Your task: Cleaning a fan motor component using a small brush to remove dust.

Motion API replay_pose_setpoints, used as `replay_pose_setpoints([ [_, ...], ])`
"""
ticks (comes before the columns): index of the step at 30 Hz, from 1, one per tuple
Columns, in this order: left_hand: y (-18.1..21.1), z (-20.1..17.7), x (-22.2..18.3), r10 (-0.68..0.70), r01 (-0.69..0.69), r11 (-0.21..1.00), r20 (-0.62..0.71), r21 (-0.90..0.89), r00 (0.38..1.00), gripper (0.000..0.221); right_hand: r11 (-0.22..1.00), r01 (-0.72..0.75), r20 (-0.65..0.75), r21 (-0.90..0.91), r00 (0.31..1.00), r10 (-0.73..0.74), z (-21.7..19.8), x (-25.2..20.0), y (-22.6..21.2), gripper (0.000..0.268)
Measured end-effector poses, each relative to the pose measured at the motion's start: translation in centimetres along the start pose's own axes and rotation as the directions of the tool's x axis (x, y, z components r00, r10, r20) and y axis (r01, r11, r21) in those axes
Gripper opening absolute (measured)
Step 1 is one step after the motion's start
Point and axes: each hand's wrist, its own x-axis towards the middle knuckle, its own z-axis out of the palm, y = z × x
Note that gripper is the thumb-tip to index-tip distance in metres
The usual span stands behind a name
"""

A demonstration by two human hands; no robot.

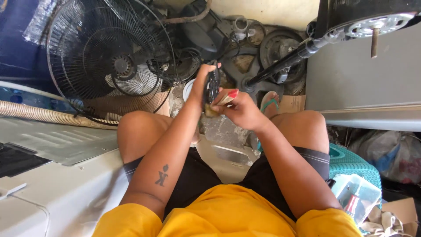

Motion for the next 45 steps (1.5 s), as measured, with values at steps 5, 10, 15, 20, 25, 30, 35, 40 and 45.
replay_pose_setpoints([
  [5,-4.9,4.0,-2.4,-0.078,0.072,0.993,-0.058,-0.092,0.995,0.052,0.989,0.025,-0.207,-0.146,0.977,-0.055,-3.2,-0.5,2.4,0.006],
  [10,-4.9,5.2,-3.8,-0.060,0.047,0.982,-0.067,-0.182,0.996,0.043,0.981,-0.163,-0.346,-0.102,0.931,0.119,-3.7,-1.0,3.1,0.008],
  [15,-4.1,5.6,-3.9,0.076,-0.088,0.978,-0.072,-0.187,0.995,0.045,0.974,-0.203,-0.354,-0.105,0.922,0.154,-4.1,-0.9,3.8,0.012],
  [20,-2.9,7.7,-8.0,0.063,-0.066,0.995,-0.045,-0.070,0.997,0.069,0.953,-0.186,-0.421,-0.241,0.904,0.070,-4.5,-0.4,3.7,0.008],
  [25,-3.4,8.3,-8.1,0.062,-0.062,0.990,-0.007,-0.124,0.998,0.082,0.947,-0.281,-0.548,-0.156,0.822,0.154,-4.5,-1.0,4.0,0.008],
  [30,4.9,9.4,-13.9,0.189,-0.194,0.980,-0.102,-0.040,0.977,0.085,0.947,-0.318,-0.363,0.052,0.877,0.314,-1.6,-1.3,1.7,0.013],
  [35,0.7,4.4,-4.9,0.203,-0.222,0.925,-0.091,-0.308,0.975,0.072,0.944,-0.314,-0.214,0.101,0.920,0.328,-2.6,-1.9,3.3,0.018],
  [40,0.6,4.6,-6.0,0.189,-0.224,0.922,-0.137,-0.316,0.972,0.073,0.928,-0.368,-0.209,-0.048,0.913,0.352,-5.8,-2.7,2.9,0.018],
  [45,0.6,4.6,-5.3,0.174,-0.198,0.921,-0.102,-0.336,0.980,0.073,0.852,-0.468,-0.205,-0.235,0.881,0.427,-5.3,-2.5,2.1,0.015],
])
